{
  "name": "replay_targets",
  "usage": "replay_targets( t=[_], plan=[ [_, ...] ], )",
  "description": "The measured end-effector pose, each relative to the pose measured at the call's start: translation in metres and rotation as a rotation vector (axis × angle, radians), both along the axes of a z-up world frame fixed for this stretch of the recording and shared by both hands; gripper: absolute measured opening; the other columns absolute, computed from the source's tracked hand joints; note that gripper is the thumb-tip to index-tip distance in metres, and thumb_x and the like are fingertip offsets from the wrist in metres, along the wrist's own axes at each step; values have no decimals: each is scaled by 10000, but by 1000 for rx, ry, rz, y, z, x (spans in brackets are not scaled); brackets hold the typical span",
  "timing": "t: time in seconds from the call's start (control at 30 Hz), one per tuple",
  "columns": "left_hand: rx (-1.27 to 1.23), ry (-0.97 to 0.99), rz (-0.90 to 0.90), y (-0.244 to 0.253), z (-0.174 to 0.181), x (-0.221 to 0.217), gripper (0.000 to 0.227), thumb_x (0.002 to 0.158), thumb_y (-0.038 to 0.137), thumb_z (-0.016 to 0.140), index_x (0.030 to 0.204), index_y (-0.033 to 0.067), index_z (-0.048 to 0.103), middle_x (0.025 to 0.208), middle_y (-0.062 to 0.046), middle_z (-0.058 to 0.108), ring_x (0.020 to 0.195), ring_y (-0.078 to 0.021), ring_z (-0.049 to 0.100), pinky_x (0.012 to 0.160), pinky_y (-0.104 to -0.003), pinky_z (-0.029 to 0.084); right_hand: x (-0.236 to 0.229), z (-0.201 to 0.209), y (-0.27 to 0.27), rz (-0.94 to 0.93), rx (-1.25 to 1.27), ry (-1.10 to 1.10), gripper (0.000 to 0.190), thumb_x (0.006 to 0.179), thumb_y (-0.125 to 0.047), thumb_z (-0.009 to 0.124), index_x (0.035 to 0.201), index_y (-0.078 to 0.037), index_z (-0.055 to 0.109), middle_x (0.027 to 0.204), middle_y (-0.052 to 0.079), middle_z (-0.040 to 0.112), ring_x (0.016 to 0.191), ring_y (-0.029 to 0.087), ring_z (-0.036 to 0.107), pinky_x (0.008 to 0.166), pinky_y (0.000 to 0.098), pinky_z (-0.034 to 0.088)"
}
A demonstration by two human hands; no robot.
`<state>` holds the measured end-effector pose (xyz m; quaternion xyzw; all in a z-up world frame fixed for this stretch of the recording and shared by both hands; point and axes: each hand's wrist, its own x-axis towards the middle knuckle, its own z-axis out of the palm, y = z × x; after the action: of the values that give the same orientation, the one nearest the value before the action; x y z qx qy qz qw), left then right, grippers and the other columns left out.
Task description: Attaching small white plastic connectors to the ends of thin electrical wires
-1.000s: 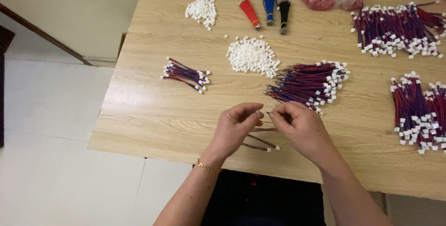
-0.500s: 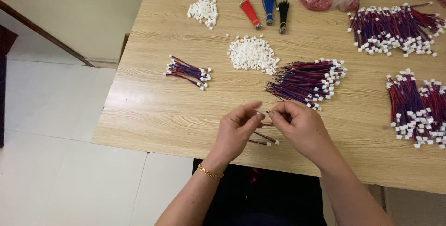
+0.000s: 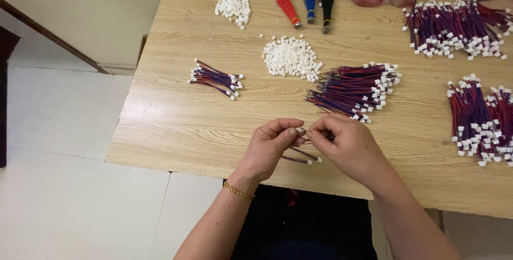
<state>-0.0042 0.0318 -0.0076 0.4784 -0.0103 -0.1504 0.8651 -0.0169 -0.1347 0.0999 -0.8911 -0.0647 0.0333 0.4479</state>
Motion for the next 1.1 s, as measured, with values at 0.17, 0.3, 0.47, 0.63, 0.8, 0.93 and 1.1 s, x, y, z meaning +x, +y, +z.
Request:
replay_targets(
  t=[0.17,0.3,0.47,0.63,0.8,0.93,1.1],
  plan=[
    [-18,20,-15,0,6,-1,213,932,47,603,1129,-16,656,918,-131,709,812,-158,713,764,-258,600,1,-1,-2,13,-15,-2,99,831,-140,682,812,-45,702,686,150,653,675,264,634,657,372,500],
    [-29,21,-13,-1,4,-1,219,933,46,606,1133,-29,657,916,-154,711,819,-175,714,774,-279,604,1,-1,-3,-7,-8,-1,103,829,-158,694,778,-69,710,657,107,657,650,225,633,646,339,499],
    [19,4,5,0,8,-3,210,918,36,626,1112,-32,669,931,-152,712,842,-173,705,795,-295,602,1,0,-2,-16,-47,-3,112,825,-174,706,772,-75,708,656,106,657,648,226,637,638,342,500],
    [148,-74,17,-1,8,-2,178,917,44,640,1082,-2,689,909,-113,710,817,-146,681,793,-297,581,1,-1,0,10,-84,-20,125,839,-158,670,800,-40,685,680,180,630,659,311,632,638,401,494],
    [180,-98,42,-4,7,-3,169,917,25,636,1072,-12,693,867,-130,707,785,-178,694,776,-326,590,1,-6,3,-12,-133,-73,93,844,-196,677,798,-118,696,665,76,641,687,254,655,648,347,508],
    [202,-100,59,-7,7,-4,166,913,23,640,1065,-9,697,856,-116,706,774,-154,684,766,-306,585,1,-12,2,-22,-134,-51,106,858,-224,663,817,-132,696,658,76,629,683,256,647,645,361,504],
    [265,-139,90,-11,5,-5,143,914,21,638,1038,8,707,828,-108,702,749,-149,668,747,-303,569,0,-17,1,-19,-144,-72,63,845,-180,654,838,-129,690,676,88,631,712,272,657,654,368,512]
  ],
)
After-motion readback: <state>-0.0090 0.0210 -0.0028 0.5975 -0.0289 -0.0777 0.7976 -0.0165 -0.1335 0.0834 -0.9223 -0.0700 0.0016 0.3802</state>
